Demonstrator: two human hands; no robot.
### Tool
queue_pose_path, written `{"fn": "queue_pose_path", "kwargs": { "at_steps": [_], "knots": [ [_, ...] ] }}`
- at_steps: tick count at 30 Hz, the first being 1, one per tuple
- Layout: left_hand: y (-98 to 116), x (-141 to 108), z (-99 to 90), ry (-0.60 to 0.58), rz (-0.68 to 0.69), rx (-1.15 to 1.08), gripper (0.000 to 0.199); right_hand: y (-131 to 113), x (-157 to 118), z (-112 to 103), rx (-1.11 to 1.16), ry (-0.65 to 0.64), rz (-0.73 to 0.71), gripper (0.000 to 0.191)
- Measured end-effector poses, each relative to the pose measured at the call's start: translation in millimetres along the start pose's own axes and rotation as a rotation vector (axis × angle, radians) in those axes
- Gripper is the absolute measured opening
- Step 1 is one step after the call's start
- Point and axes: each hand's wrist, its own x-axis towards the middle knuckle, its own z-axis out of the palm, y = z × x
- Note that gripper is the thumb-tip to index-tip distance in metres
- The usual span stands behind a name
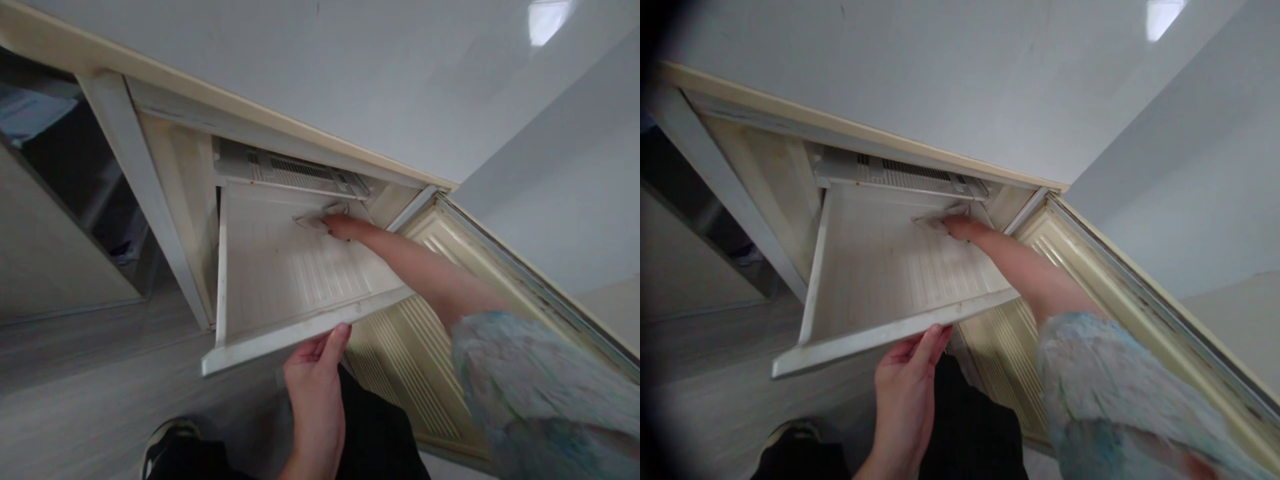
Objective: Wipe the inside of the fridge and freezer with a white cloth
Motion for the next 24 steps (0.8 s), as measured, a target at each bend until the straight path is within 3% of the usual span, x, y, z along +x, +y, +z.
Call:
{"fn": "queue_pose_path", "kwargs": {
  "at_steps": [2, 6, 8, 9, 12, 14, 15, 19, 24],
  "knots": [
    [-1, 1, 0.9, 0.020, 0.004, -0.004, 0.040, -4, -28, 3, -0.017, -0.153, -0.103, 0.040],
    [-2, 0, 4.2, 0.024, -0.002, -0.038, 0.039, -21, -97, 10, 0.024, -0.735, -0.283, 0.032],
    [-1, -1, 5.4, 0.011, 0.001, -0.044, 0.040, -32, -116, 8, -0.047, -0.867, -0.282, 0.027],
    [-1, -1, 5.7, 0.008, 0.001, -0.040, 0.040, -35, -118, 5, -0.120, -0.820, -0.262, 0.024],
    [-2, -2, 5.2, 0.018, -0.005, -0.023, 0.039, -37, -99, -16, -0.333, -0.397, -0.143, 0.017],
    [-2, -2, 4.2, 0.028, -0.007, -0.025, 0.040, -31, -75, -30, -0.401, -0.145, -0.056, 0.029],
    [-3, -2, 3.6, 0.027, -0.006, -0.026, 0.041, -27, -63, -35, -0.424, -0.078, -0.015, 0.035],
    [-3, -2, 1.8, 0.028, -0.007, -0.017, 0.044, -12, -30, -40, -0.465, 0.005, 0.106, 0.051],
    [-5, -2, 2.4, 0.024, -0.003, -0.010, 0.044, -5, -43, -22, -0.375, -0.144, 0.095, 0.040]
  ]
}}
